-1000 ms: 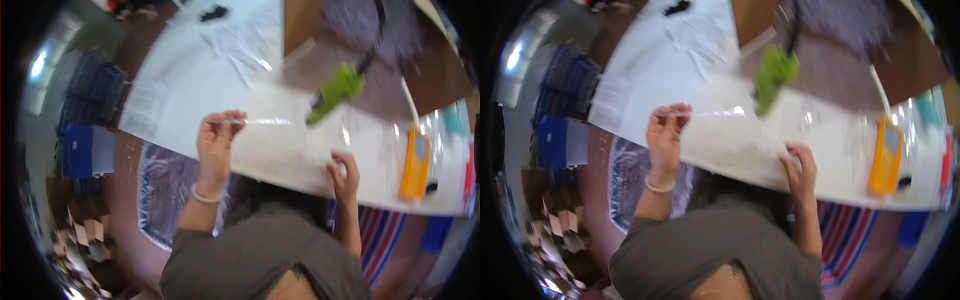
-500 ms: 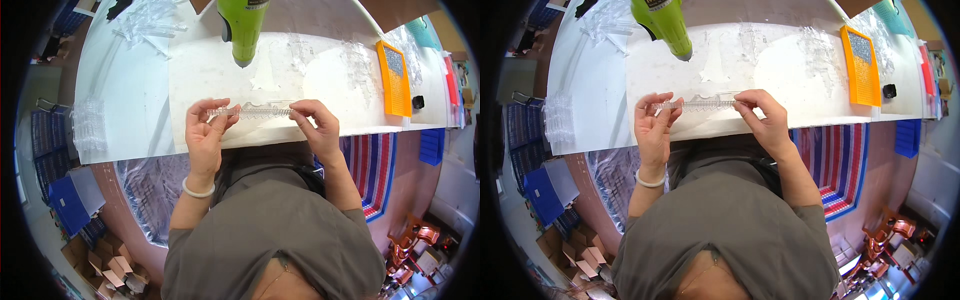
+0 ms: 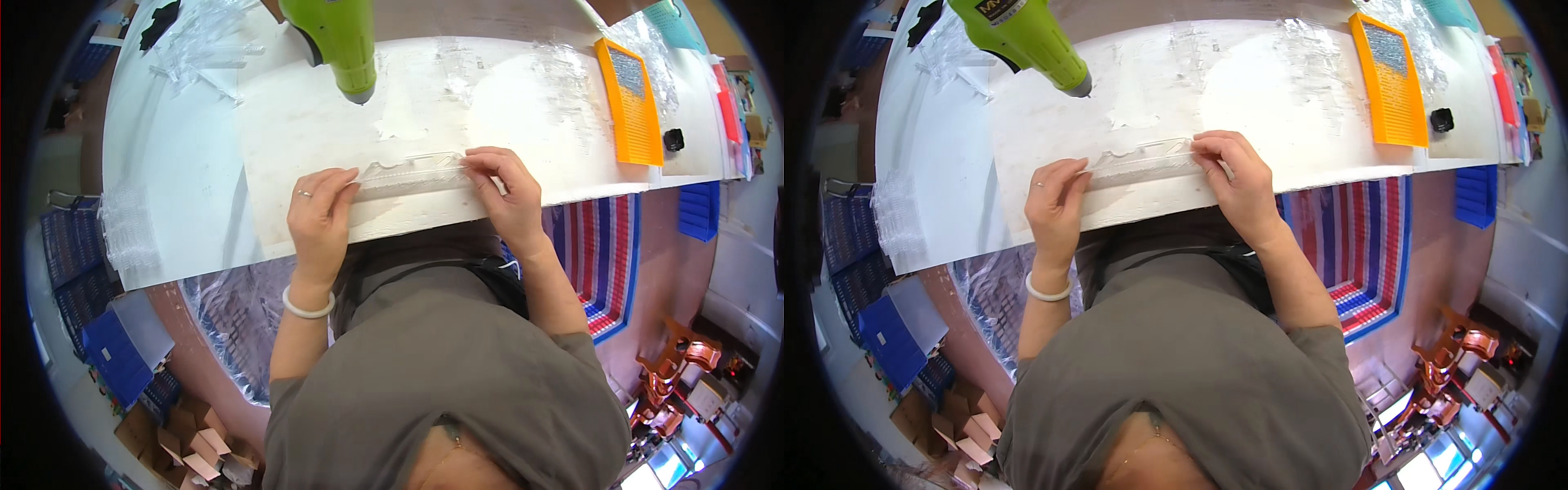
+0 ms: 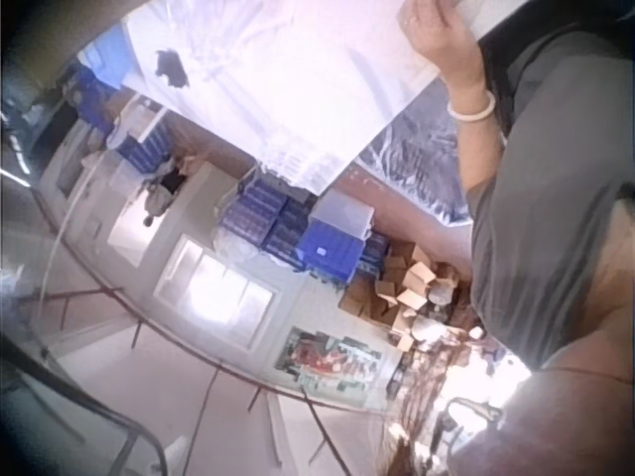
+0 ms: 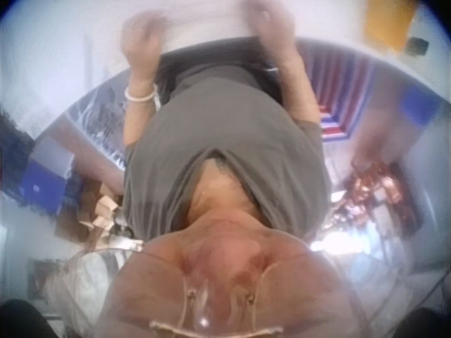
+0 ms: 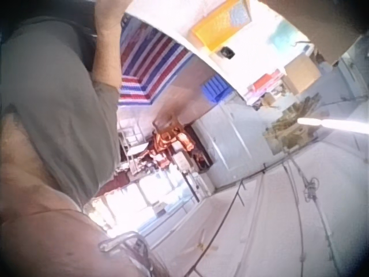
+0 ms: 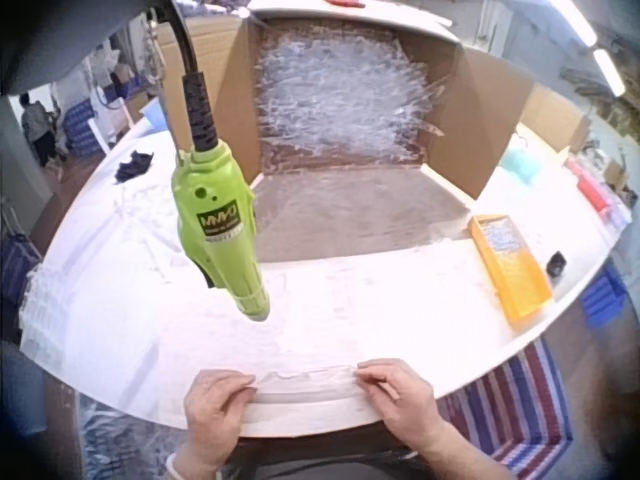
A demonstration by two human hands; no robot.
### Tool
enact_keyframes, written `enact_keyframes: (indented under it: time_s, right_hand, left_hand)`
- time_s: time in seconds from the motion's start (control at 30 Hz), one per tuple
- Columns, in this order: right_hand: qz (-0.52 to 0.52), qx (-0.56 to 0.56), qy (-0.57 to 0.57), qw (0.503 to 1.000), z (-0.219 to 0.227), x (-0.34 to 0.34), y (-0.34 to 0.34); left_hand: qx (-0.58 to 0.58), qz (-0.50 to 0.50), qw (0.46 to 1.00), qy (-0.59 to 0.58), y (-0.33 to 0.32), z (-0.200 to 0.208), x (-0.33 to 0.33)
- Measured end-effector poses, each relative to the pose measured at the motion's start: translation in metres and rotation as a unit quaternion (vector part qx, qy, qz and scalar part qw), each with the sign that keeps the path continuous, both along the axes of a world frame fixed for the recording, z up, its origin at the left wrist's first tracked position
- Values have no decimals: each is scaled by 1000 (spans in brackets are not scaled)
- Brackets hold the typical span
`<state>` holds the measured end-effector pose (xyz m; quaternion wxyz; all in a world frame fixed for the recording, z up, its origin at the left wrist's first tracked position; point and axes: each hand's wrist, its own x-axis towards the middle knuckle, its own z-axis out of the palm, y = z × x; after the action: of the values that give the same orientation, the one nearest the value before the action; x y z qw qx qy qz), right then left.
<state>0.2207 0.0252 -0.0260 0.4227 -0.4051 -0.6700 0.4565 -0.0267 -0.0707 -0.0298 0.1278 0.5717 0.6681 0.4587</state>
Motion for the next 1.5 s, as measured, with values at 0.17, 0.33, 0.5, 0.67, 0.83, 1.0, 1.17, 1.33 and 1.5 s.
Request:
enact_keyframes:
  time_s: [0.17,0.33,0.5,0.67,0.83,1.0,1.17,1.33,1.5]
  right_hand:
    - [-4,203,-180,962,1,4,7]
    - [-13,174,-173,969,0,2,8]
    - [-10,171,-176,969,-3,5,8]
    - [-6,178,-175,968,-3,5,8]
    - [-28,173,-171,969,-7,4,11]
    - [-5,203,-192,960,-4,2,12]
    - [-17,195,-190,962,1,6,15]
    - [14,198,-163,967,-7,4,19]
    - [42,163,-164,972,0,21,30]
  left_hand:
    - [-26,1,999,25,8,4,0]
    - [-38,-9,999,-7,6,2,0]
    - [-40,-9,999,27,7,3,2]
    - [-15,-20,999,45,14,1,4]
    - [-34,-6,998,44,15,2,5]
    - [-75,1,997,27,12,8,6]
    - [-69,-25,997,29,17,12,3]
    - [-82,-17,996,12,12,11,3]
    - [-92,-19,996,-10,16,9,3]
